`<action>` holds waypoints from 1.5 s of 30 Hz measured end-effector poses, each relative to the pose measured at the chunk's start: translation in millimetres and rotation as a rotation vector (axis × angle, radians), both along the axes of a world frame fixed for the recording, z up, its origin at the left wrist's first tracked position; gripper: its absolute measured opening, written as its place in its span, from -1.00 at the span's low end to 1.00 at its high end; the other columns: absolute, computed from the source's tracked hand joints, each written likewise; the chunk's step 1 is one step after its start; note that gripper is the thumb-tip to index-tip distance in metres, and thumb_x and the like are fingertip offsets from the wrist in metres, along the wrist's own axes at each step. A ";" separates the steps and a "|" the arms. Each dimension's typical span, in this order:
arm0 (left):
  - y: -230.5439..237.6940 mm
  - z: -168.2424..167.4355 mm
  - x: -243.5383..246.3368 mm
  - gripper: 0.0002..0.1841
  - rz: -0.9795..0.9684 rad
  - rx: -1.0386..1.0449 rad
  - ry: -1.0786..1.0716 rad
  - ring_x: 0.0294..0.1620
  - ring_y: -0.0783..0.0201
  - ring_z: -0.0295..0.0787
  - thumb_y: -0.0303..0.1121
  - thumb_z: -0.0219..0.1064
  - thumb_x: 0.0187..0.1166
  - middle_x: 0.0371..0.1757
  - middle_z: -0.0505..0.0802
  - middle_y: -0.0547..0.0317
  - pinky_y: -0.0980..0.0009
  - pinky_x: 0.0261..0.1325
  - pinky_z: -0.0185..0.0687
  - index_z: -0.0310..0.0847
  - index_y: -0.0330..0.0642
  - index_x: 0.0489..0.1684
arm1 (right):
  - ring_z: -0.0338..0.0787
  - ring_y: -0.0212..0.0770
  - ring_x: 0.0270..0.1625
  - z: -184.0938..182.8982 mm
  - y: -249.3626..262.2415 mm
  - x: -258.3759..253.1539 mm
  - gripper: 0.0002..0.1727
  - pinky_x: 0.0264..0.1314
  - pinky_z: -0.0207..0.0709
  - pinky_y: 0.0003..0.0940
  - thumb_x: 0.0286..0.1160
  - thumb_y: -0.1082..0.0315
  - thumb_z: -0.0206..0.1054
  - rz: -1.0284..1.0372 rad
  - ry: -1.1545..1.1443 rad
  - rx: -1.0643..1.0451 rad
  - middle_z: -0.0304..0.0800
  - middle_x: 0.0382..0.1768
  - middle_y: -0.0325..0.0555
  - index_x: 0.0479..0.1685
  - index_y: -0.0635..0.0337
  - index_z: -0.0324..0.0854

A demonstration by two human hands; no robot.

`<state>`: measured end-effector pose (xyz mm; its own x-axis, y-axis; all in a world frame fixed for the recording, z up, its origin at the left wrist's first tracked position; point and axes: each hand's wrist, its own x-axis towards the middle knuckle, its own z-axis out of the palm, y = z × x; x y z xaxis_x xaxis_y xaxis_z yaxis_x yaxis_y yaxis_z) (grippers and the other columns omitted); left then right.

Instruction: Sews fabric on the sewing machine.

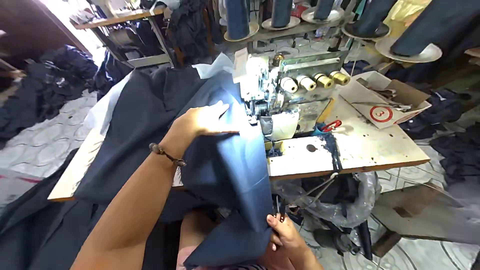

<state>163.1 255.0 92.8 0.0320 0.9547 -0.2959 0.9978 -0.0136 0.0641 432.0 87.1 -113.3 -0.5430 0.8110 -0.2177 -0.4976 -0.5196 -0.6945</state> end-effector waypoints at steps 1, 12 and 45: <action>10.9 -0.8 -2.7 0.24 0.004 -0.022 0.010 0.82 -0.15 0.22 0.56 0.30 0.28 0.92 0.09 -0.08 -0.31 0.67 0.22 -0.11 -0.03 0.95 | 0.44 -0.59 -0.85 2.8 9.6 -3.1 -0.70 -0.78 0.39 -0.67 0.42 0.20 0.48 0.007 0.015 0.001 0.45 -0.87 -0.49 -0.67 -0.21 0.56; 96.0 2.9 -7.1 0.36 0.149 -0.078 0.250 0.86 -0.22 0.07 0.61 0.23 0.28 0.92 -0.02 -0.23 -0.36 0.64 0.18 -0.32 -0.21 0.94 | 0.34 -0.56 -0.89 55.9 88.1 -49.7 -0.56 -0.79 0.29 -0.66 0.79 0.39 -0.09 -0.046 0.002 -0.001 0.33 -0.92 -0.45 -0.59 -0.04 0.43; -324.7 -153.8 102.1 -0.78 -0.643 0.518 -0.575 -0.40 0.25 0.82 -0.44 0.22 0.66 -0.32 0.90 0.14 0.43 -0.34 0.67 0.85 -0.16 -0.11 | 0.72 -0.72 -0.35 -4.6 -117.4 12.9 -0.77 -0.23 0.65 -0.68 0.56 0.53 0.12 -0.084 -0.300 0.325 0.76 -0.37 -0.67 -0.06 -0.05 0.57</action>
<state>265.2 -69.7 -61.0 0.5945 0.7123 0.3731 0.6104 -0.7018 0.3673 444.9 -30.3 -118.0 -0.4244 0.9017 -0.0823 -0.2802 -0.2172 -0.9351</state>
